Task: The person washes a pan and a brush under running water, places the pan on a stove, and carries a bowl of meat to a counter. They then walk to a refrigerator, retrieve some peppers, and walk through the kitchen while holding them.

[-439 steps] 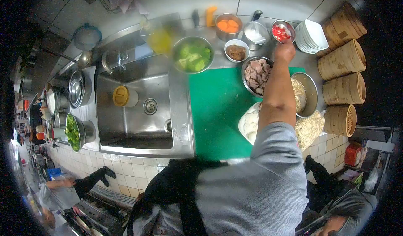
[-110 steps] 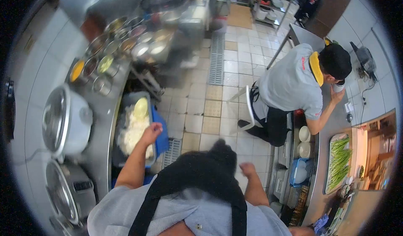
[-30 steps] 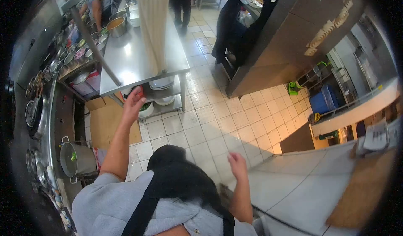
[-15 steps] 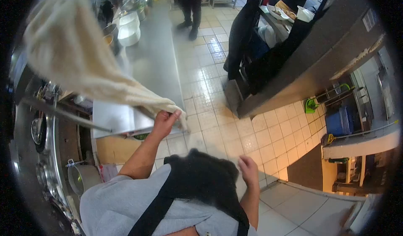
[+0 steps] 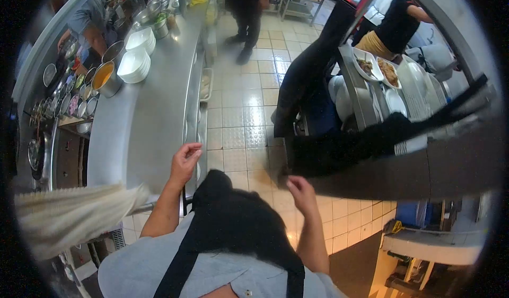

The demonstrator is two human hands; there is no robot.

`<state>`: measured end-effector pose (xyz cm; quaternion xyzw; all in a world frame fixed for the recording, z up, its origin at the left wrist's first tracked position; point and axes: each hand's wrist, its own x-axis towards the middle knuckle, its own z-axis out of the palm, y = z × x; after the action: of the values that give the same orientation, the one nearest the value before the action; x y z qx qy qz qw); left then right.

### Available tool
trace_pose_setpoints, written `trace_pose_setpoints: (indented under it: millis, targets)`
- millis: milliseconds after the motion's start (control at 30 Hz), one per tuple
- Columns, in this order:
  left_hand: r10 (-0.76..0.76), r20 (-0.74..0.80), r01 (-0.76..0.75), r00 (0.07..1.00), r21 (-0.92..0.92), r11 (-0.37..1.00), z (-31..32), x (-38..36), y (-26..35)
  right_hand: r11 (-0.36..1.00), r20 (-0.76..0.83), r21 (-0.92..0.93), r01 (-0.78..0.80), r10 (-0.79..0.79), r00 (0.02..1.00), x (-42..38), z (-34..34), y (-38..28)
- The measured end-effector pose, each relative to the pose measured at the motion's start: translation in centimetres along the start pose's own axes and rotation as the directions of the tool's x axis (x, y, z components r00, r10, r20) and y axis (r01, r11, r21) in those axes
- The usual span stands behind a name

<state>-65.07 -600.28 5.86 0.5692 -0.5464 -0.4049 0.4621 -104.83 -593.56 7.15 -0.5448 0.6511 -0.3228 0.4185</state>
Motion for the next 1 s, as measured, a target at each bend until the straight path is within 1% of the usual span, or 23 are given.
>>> trace_pose_setpoints:
  millis: [33,67,133,200,233,267,300,333,367,400,433,500,533,567,667,800,867,933,1000]
  targets:
    - [0.007,-0.074,-0.009,0.997,-0.027,1.0,-0.2,0.7,-0.2,0.998,0.025,0.061,0.005,-0.007,1.0,3.0,-0.6,-2.2]
    - [0.002,-0.087,-0.004,0.996,-0.022,1.0,-0.7,2.0,0.3,0.993,0.049,0.122,0.01,-0.016,0.999,5.7,-1.1,-5.4]
    - [0.03,-0.142,-0.034,0.989,-0.026,0.999,-2.5,4.4,3.4,0.961,-0.014,0.182,0.208,-0.209,0.978,11.0,-2.0,-11.5]
    - [0.169,-0.217,-0.188,0.962,-0.074,0.979,-4.5,8.4,8.3,0.853,-0.072,0.233,0.467,-0.463,0.883,15.4,-3.6,-18.9]
    - [0.343,-0.224,-0.36,0.912,-0.04,0.932,-5.7,10.8,11.2,0.709,-0.125,0.183,0.681,-0.67,0.732,17.6,-4.4,-22.2]
    - [0.51,-0.222,-0.524,0.831,-0.008,0.852,-6.9,13.4,14.4,0.514,-0.168,0.117,0.85,-0.833,0.527,19.8,-5.1,-25.4]
    - [0.661,-0.2,-0.675,0.723,-0.007,0.737,-8.1,15.9,17.4,0.298,-0.201,0.067,0.952,-0.931,0.306,21.8,-5.9,-28.4]
    - [0.822,-0.122,-0.822,0.556,0.066,0.566,-9.4,18.5,20.8,0.233,-0.239,0.023,0.972,-0.943,0.232,22.2,-6.4,-32.0]
    - [0.933,-0.036,-0.925,0.359,0.12,0.361,-10.7,20.8,24.5,0.124,-0.135,0.03,0.992,-0.983,0.127,22.8,-8.7,-35.0]
    - [0.958,0.126,-0.957,0.258,0.172,0.235,-12.5,22.7,28.3,0.011,-0.031,0.048,0.999,-0.999,0.012,23.9,-10.4,-36.7]
    - [0.965,-0.035,-0.93,0.258,0.262,0.258,-12.2,23.5,30.7,-0.074,0.023,0.053,0.996,-0.997,-0.075,24.3,-11.8,-38.5]
    - [0.999,-0.034,-0.984,0.019,0.175,0.025,-11.9,26.5,34.5,-0.178,0.068,0.051,0.983,-0.981,-0.181,25.5,-13.3,-41.0]
    - [0.998,-0.033,-0.989,-0.053,0.141,-0.048,-11.2,28.1,35.9,-0.2,0.073,0.041,0.979,-0.976,-0.203,26.6,-13.7,-41.8]
    - [0.995,-0.036,-0.99,-0.091,0.109,-0.086,-10.4,29.6,36.9,-0.216,0.07,0.025,0.976,-0.974,-0.217,27.7,-14.1,-42.4]
    - [0.984,-0.078,-0.986,-0.162,0.05,-0.159,-7.6,34.6,37.8,-0.243,0.071,-0.032,0.969,-0.968,-0.241,32.0,-15.1,-43.2]
    - [0.978,-0.124,-0.984,-0.168,-0.036,-0.174,-3.5,42.5,37.2,-0.217,0.038,-0.099,0.971,-0.976,-0.214,39.1,-16.1,-42.5]
    - [0.978,-0.145,-0.985,-0.149,-0.068,-0.161,-1.4,46.2,36.6,-0.193,0.026,-0.117,0.974,-0.981,-0.191,43.1,-16.8,-42.1]
    - [0.972,-0.18,-0.983,-0.149,-0.084,-0.166,0.2,49.6,36.2,-0.194,0.034,-0.134,0.972,-0.981,-0.192,46.8,-17.5,-42.2]
    - [0.972,-0.193,-0.981,-0.13,-0.115,-0.154,1.3,53.1,35.9,-0.177,0.026,-0.15,0.973,-0.984,-0.175,50.6,-17.9,-42.4]
